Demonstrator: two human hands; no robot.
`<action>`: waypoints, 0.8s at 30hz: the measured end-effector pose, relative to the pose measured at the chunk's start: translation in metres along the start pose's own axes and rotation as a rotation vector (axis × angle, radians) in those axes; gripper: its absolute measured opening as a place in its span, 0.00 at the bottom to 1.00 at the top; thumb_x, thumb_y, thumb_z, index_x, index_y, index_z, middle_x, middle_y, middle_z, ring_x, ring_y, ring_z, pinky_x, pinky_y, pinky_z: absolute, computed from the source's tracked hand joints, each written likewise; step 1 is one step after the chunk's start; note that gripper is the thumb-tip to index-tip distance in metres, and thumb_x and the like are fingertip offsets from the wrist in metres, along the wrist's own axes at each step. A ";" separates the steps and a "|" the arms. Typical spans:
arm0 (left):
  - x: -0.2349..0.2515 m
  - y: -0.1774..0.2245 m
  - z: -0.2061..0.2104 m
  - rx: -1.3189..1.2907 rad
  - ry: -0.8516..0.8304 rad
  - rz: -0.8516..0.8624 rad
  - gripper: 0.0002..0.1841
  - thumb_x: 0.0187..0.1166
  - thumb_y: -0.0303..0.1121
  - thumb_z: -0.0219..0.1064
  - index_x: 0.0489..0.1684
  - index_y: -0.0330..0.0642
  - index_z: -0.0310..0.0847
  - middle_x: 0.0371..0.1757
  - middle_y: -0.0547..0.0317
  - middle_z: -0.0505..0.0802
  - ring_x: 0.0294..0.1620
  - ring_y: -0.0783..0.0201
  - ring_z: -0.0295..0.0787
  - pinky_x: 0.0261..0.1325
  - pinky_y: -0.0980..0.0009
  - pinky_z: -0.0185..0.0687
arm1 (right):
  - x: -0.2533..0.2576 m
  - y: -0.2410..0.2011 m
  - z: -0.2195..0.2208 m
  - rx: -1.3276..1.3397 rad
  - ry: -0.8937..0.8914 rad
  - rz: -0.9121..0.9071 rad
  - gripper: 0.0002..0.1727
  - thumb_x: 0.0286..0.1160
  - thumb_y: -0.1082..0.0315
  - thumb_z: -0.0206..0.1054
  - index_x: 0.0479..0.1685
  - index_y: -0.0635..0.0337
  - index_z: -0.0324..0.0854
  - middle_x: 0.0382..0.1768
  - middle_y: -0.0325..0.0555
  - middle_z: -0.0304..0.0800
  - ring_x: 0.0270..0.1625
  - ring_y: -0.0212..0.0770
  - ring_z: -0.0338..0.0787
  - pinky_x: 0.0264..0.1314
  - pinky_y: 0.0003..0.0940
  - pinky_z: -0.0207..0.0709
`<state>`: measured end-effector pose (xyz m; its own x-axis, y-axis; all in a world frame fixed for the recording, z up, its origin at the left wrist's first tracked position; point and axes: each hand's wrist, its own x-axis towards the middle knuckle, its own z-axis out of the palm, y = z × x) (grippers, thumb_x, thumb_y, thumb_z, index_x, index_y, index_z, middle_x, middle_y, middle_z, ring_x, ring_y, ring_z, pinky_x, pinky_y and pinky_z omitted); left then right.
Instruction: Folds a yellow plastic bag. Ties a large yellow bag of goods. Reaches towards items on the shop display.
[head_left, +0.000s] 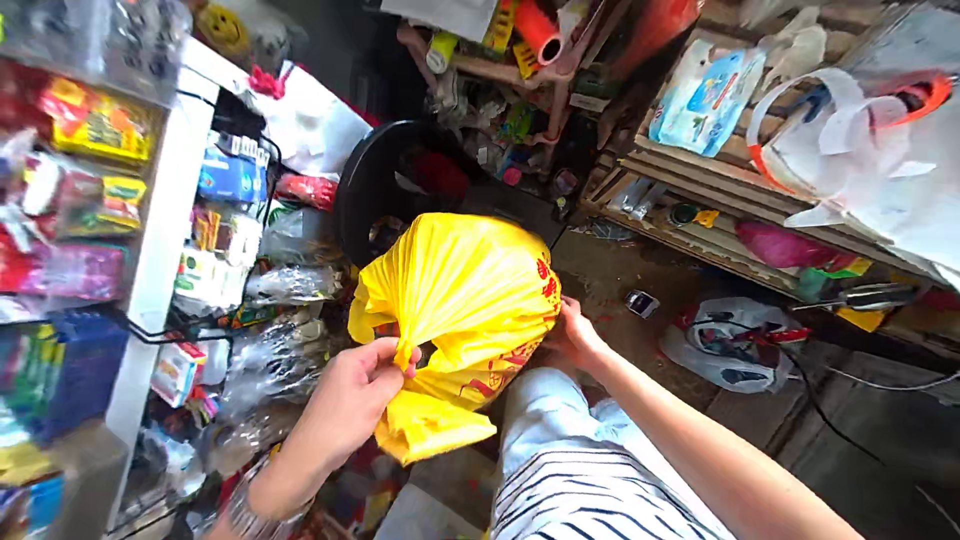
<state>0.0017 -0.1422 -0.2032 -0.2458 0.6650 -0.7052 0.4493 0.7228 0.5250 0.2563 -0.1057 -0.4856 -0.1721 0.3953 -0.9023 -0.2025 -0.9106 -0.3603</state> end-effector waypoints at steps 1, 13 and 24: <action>0.020 0.008 -0.001 0.023 -0.035 0.011 0.11 0.78 0.21 0.61 0.51 0.41 0.88 0.45 0.65 0.94 0.45 0.75 0.90 0.51 0.76 0.86 | 0.007 -0.018 0.000 -0.027 0.007 -0.048 0.33 0.94 0.49 0.47 0.92 0.47 0.44 0.81 0.61 0.68 0.70 0.60 0.83 0.58 0.59 0.85; 0.213 0.039 -0.023 0.263 -0.166 0.020 0.17 0.78 0.19 0.63 0.63 0.39 0.82 0.58 0.51 0.91 0.56 0.60 0.89 0.58 0.58 0.85 | -0.013 -0.032 -0.083 -0.189 0.217 -0.186 0.26 0.86 0.66 0.61 0.80 0.66 0.64 0.75 0.61 0.74 0.70 0.52 0.83 0.67 0.49 0.82; 0.283 0.152 -0.028 -0.186 0.008 0.419 0.14 0.86 0.35 0.66 0.60 0.34 0.82 0.49 0.50 0.92 0.46 0.62 0.91 0.52 0.61 0.89 | -0.027 -0.074 -0.029 -0.449 0.030 -0.356 0.20 0.83 0.63 0.62 0.69 0.63 0.76 0.67 0.54 0.83 0.63 0.44 0.88 0.64 0.43 0.83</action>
<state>-0.0232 0.1616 -0.3097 -0.0832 0.9081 -0.4105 0.3497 0.4123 0.8412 0.3040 -0.0530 -0.4413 -0.1397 0.6894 -0.7108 0.1873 -0.6865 -0.7026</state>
